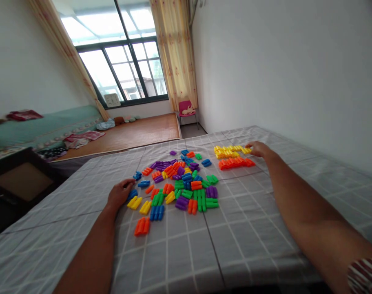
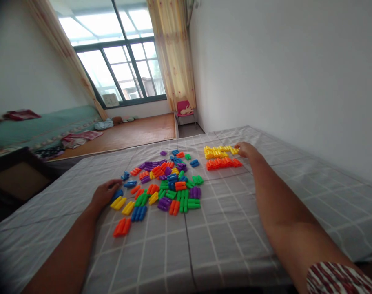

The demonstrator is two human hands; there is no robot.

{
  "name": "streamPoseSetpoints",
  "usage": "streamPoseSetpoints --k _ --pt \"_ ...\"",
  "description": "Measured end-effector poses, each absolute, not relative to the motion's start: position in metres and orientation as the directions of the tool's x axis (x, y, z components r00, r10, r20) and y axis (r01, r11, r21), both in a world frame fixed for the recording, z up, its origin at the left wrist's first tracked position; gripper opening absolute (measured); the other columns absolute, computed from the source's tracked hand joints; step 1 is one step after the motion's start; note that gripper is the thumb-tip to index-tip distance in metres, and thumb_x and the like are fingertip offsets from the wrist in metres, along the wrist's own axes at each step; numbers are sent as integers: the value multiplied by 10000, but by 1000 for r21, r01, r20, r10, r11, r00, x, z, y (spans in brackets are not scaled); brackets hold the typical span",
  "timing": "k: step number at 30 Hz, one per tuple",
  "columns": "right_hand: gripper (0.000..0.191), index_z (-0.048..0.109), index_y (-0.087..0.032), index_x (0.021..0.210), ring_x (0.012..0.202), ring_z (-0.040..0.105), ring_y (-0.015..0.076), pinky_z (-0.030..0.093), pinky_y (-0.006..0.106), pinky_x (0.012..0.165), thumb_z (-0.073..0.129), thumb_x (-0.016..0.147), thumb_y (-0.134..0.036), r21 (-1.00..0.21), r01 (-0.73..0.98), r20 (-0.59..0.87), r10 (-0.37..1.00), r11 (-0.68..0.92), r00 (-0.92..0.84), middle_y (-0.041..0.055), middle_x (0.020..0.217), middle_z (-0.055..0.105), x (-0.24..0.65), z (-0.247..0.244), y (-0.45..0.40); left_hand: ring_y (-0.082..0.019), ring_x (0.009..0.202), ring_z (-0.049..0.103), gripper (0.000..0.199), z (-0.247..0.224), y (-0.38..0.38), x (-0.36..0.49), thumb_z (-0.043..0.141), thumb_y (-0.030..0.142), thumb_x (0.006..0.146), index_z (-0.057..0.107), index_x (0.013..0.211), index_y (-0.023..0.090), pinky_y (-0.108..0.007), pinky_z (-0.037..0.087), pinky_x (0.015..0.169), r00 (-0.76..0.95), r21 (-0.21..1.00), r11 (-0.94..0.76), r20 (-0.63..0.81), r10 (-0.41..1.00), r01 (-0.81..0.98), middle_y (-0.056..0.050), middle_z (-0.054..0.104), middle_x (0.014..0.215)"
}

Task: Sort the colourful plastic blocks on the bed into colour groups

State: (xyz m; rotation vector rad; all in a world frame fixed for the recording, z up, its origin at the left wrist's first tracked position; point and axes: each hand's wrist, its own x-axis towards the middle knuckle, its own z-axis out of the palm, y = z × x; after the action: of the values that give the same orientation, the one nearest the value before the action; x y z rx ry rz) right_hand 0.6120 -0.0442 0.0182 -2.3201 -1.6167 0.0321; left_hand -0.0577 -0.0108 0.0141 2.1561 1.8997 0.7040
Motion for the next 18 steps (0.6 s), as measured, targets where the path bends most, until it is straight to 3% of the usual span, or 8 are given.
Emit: streamPoseSetpoints --k 6,15,18 --pt "447 734 -172 1063 865 651 237 482 286 735 731 620 -233 -320 911 154 935 -258 319 80 962 729 609 7 -46 -215 949 679 358 15 -12 -57 487 397 787 713 1014 237 -270 520 796 54 431 -152 232 971 890 -32 747 1013" --pt "399 737 -162 997 815 659 226 482 275 711 720 599 -196 -416 877 186 922 -239 339 50 905 734 606 5 -47 -207 959 675 357 10 -9 -59 485 377 797 710 1029 225 -270 513 825 54 440 -155 234 971 884 -29 746 1017" --pt "412 728 -166 1029 786 655 211 483 274 702 659 624 -136 -388 887 185 922 -250 341 51 897 735 607 8 -44 -199 960 673 372 7 -8 -59 474 356 806 702 1064 214 -268 508 841 61 438 -157 227 972 885 -36 742 1032"
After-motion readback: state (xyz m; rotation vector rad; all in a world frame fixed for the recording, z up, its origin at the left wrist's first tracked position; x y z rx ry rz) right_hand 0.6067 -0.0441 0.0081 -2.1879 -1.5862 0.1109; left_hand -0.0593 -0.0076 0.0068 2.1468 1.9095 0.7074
